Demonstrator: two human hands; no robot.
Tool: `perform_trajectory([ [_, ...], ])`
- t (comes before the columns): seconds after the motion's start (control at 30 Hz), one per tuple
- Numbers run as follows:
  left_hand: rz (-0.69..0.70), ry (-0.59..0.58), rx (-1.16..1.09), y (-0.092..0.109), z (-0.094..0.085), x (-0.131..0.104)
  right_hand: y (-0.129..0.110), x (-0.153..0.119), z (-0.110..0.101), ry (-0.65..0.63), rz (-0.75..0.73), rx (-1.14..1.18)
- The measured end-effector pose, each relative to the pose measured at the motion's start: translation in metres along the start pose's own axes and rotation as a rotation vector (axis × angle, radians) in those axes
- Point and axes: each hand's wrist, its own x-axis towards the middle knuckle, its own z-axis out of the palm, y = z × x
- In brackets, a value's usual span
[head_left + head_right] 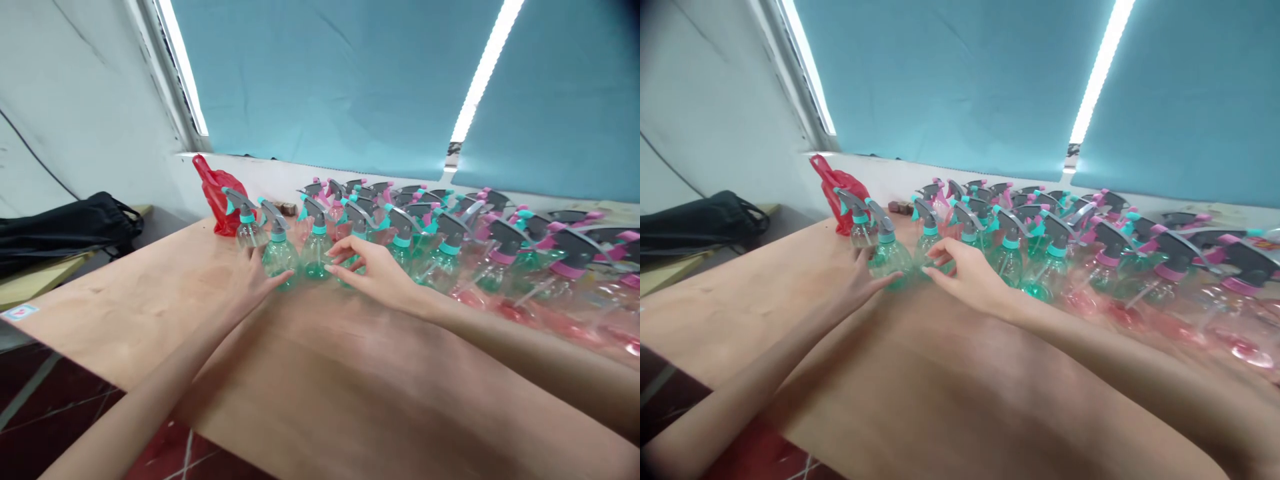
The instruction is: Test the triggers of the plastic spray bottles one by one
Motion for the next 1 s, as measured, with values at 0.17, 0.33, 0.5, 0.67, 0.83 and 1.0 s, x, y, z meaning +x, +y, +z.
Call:
perform_trajectory([
  [0.17,0.112,-0.084,0.180,-0.003,-0.007,0.009,0.002,0.005,-0.004,-0.040,-0.098,-0.014],
  [0.33,0.144,-0.110,0.299,0.010,-0.020,0.008,-0.001,0.011,-0.022,-0.080,-0.159,-0.052],
  [0.5,0.141,-0.097,0.390,0.020,-0.023,0.003,-0.005,-0.005,-0.036,-0.059,-0.217,-0.053],
  [0.67,0.119,-0.062,0.424,0.018,-0.017,0.004,-0.013,-0.043,-0.044,-0.091,-0.176,-0.136],
  [0.83,0.170,-0.053,0.413,0.018,-0.014,0.010,-0.021,-0.067,-0.053,-0.153,-0.167,-0.226],
  [1.0,0.227,-0.028,0.451,0.024,-0.013,0.018,-0.020,-0.074,-0.055,-0.140,-0.169,-0.247],
])
